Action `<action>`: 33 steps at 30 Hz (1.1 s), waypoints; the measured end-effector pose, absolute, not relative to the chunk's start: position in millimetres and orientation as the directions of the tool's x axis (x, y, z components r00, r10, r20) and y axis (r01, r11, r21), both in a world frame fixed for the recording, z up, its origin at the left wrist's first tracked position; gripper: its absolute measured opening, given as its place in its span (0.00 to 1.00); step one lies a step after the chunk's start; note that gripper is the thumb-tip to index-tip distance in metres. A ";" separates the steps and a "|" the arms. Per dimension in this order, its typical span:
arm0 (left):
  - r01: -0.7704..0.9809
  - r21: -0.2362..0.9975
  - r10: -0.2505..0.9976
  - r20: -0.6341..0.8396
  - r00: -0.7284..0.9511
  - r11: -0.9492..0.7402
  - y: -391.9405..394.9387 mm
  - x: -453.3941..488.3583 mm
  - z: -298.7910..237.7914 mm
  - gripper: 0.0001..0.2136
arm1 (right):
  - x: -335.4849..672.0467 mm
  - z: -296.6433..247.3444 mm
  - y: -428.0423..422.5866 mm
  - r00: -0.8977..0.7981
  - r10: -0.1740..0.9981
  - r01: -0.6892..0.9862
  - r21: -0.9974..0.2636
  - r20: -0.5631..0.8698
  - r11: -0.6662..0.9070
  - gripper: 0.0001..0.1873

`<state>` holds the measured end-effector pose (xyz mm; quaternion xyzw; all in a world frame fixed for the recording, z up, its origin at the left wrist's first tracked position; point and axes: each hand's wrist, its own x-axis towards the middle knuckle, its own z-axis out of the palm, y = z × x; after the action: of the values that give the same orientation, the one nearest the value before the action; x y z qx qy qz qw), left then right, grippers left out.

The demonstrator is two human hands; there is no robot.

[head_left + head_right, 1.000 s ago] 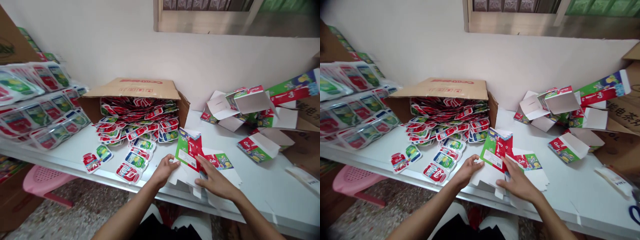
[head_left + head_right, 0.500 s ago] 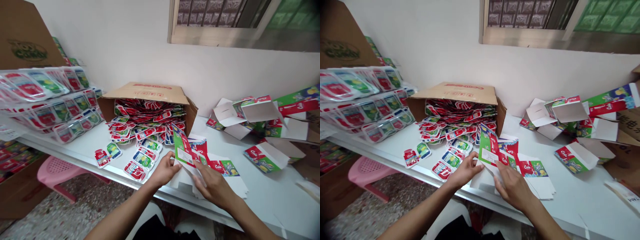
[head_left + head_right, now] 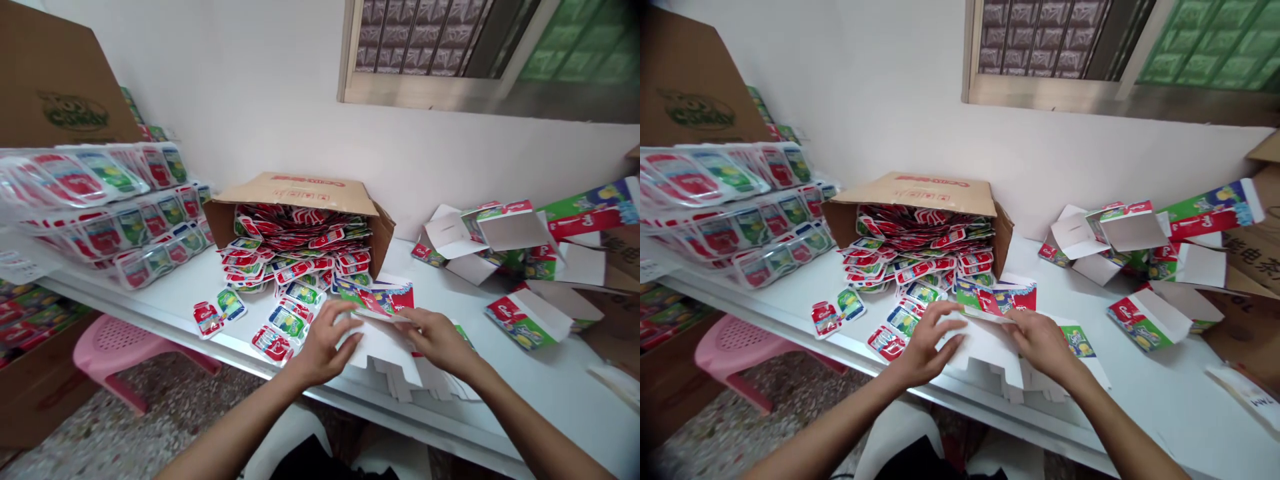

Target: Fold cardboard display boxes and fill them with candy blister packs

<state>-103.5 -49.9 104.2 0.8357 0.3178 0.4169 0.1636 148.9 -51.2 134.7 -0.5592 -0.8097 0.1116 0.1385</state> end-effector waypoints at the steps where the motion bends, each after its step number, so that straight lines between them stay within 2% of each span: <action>1: 0.349 0.436 0.555 0.580 0.596 -0.830 -48.8 -109.2 108.4 0.15 | 149.7 140.8 -48.4 -0.372 0.925 0.868 -0.325 0.076 0.376 0.16; 3: 0.267 0.289 0.378 0.458 0.804 -0.919 -46.2 -117.2 117.2 0.20 | 149.9 149.6 -43.7 -0.434 0.900 0.858 -0.286 0.042 0.427 0.15; 4: 0.258 0.225 0.330 0.388 0.861 -0.939 -44.9 -119.2 121.5 0.23 | 149.3 152.9 -41.2 -0.465 0.885 0.852 -0.261 0.024 0.454 0.14; 6: 0.275 0.067 0.283 0.290 0.914 -0.959 -42.6 -119.0 128.8 0.25 | 146.8 159.2 -35.4 -0.532 0.847 0.828 -0.216 -0.013 0.517 0.13; 9: 0.292 -0.191 0.246 0.230 0.942 -0.937 -39.0 -112.1 135.2 0.18 | 140.1 172.9 -24.5 -0.617 0.784 0.785 -0.129 -0.071 0.606 0.13; 11: 0.265 -0.282 0.213 0.200 0.956 -0.922 -35.5 -107.2 135.4 0.17 | 136.2 184.8 -19.3 -0.642 0.765 0.767 -0.025 -0.059 0.642 0.13; 12: 0.250 -0.295 0.202 0.183 0.962 -0.922 -33.3 -105.6 133.8 0.17 | 135.5 190.7 -18.9 -0.653 0.758 0.757 0.033 -0.006 0.652 0.11; 13: 0.251 -0.290 0.207 0.172 0.963 -0.923 -30.8 -104.9 130.8 0.19 | 136.0 195.6 -20.7 -0.663 0.743 0.749 0.083 0.092 0.657 0.09; 15: 0.327 -0.242 0.282 0.202 0.938 -0.913 -25.8 -106.0 120.8 0.22 | 141.2 199.8 -31.6 -0.612 0.676 0.770 0.114 0.410 0.628 0.09; 17: 0.452 -0.146 0.387 0.331 0.860 -0.880 -22.6 -109.1 107.1 0.24 | 149.8 193.4 -49.6 -0.370 0.591 0.839 -0.015 0.717 0.544 0.12; 18: 0.496 -0.084 0.419 0.425 0.802 -0.864 -22.5 -110.6 100.0 0.25 | 154.1 186.4 -59.2 -0.229 0.584 0.855 -0.125 0.779 0.503 0.10; 20: 0.512 0.038 0.427 0.606 0.672 -0.858 -25.6 -112.3 88.7 0.27 | 159.9 167.7 -75.0 -0.099 0.679 0.832 -0.314 0.728 0.458 0.07; 23: 0.449 0.175 0.423 0.727 0.541 -0.876 -36.5 -110.2 83.4 0.27 | 158.9 142.5 -83.2 -0.180 0.827 0.773 -0.444 0.532 0.454 0.10; 27: 0.396 0.223 0.419 0.740 0.526 -0.891 -47.7 -105.6 88.5 0.28 | 150.3 137.5 -73.3 -0.229 0.844 0.728 -0.490 0.485 0.479 0.21; 30: 0.379 0.242 0.430 0.711 0.556 -0.893 -49.1 -106.3 89.7 0.28 | 149.6 149.1 -65.0 -0.123 0.853 0.747 -0.519 0.508 0.416 0.28; 32: 0.368 0.256 0.434 0.701 0.566 -0.894 -48.6 -108.2 88.3 0.27 | 151.1 157.2 -61.4 -0.147 0.897 0.750 -0.544 0.418 0.376 0.28; 33: 0.363 0.264 0.436 0.704 0.561 -0.894 -48.5 -109.1 87.1 0.26 | 151.6 160.3 -60.2 -0.207 0.918 0.757 -0.540 0.338 0.369 0.25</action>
<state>-109.1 -48.5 87.1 0.8823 0.2265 0.4103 0.0441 151.6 -60.2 160.3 -0.5467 -0.7659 0.1292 0.3126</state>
